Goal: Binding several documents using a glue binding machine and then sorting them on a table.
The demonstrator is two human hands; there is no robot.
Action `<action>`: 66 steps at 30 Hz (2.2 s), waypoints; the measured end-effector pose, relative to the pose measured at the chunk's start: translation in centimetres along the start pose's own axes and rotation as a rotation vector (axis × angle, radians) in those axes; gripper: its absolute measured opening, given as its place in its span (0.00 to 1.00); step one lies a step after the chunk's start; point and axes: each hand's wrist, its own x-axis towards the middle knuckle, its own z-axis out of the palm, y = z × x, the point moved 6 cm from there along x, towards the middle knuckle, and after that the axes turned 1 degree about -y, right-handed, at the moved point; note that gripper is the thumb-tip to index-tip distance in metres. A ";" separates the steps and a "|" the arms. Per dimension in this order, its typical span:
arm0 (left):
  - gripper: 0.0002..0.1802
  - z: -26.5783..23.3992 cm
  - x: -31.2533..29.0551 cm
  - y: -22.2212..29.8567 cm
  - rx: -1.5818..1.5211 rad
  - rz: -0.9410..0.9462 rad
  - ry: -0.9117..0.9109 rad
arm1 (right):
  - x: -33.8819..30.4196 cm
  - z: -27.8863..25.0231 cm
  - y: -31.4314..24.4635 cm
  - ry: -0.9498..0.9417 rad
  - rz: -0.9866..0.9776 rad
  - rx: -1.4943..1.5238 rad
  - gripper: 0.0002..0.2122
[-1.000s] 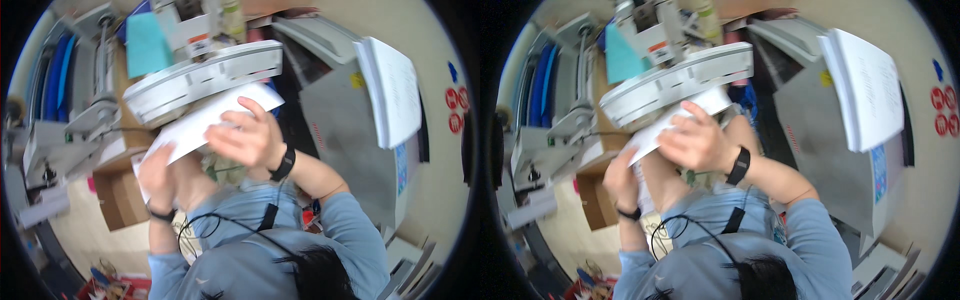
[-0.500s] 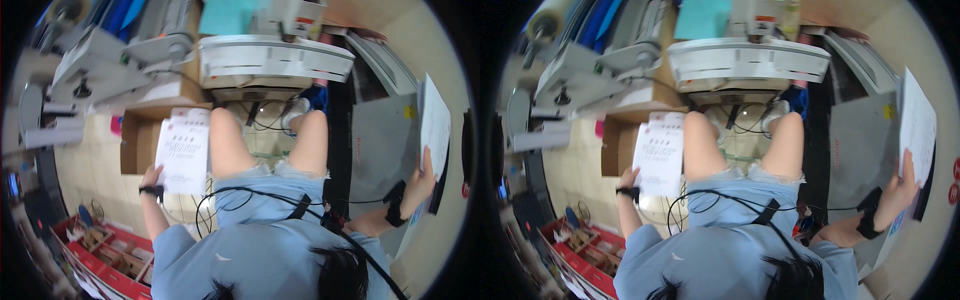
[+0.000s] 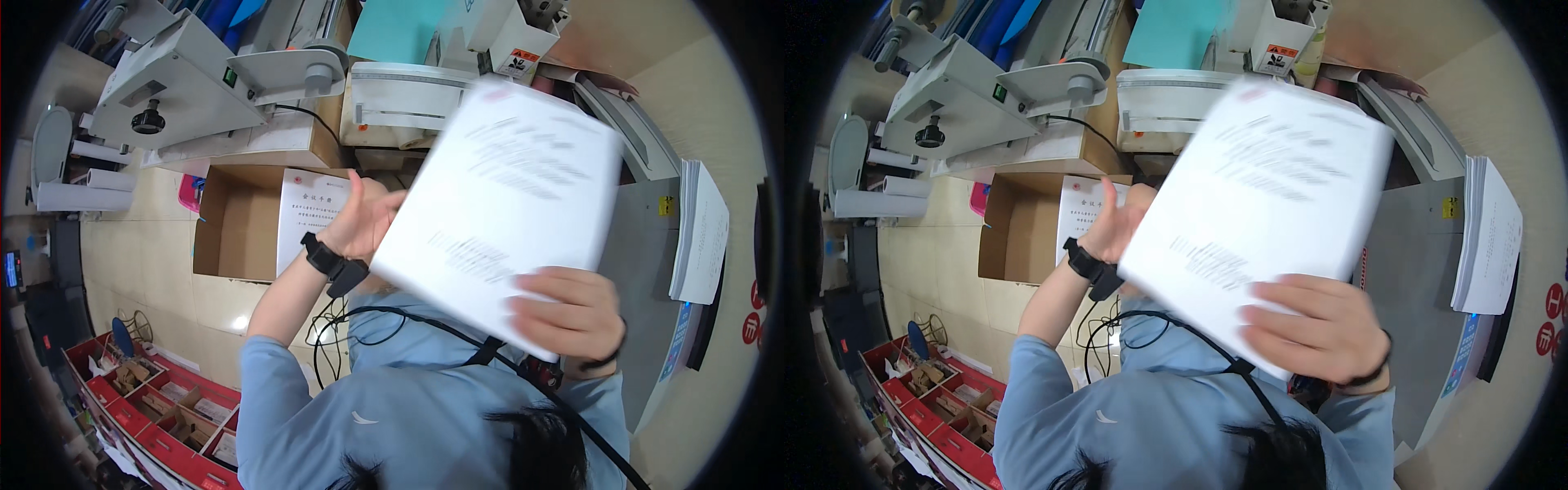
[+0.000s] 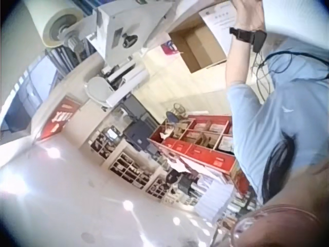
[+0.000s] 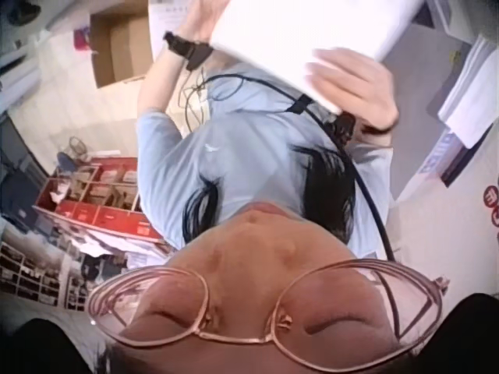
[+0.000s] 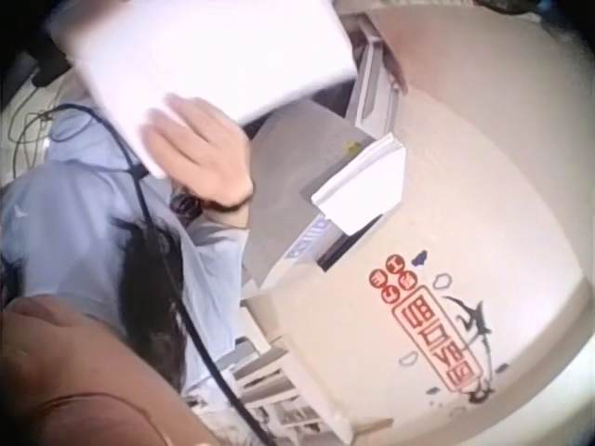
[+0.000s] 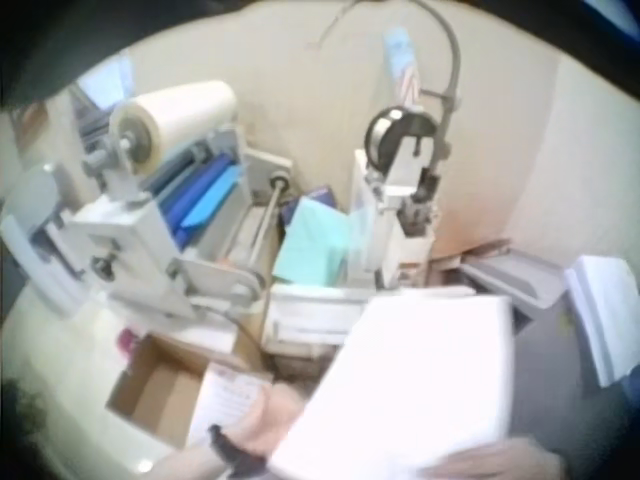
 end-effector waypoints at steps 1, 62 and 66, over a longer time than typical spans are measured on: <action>0.57 0.9 0.2 1.5 -0.015 0.050 -0.208 | 0.4 2.2 0.3 -0.113 -0.017 0.046 0.10; 0.06 1.9 16.1 6.3 1.090 1.168 0.808 | -21.9 5.3 24.8 1.316 1.177 0.366 0.16; 0.09 3.3 14.0 8.5 1.202 1.233 0.956 | -19.7 7.0 28.5 1.261 1.154 0.751 0.17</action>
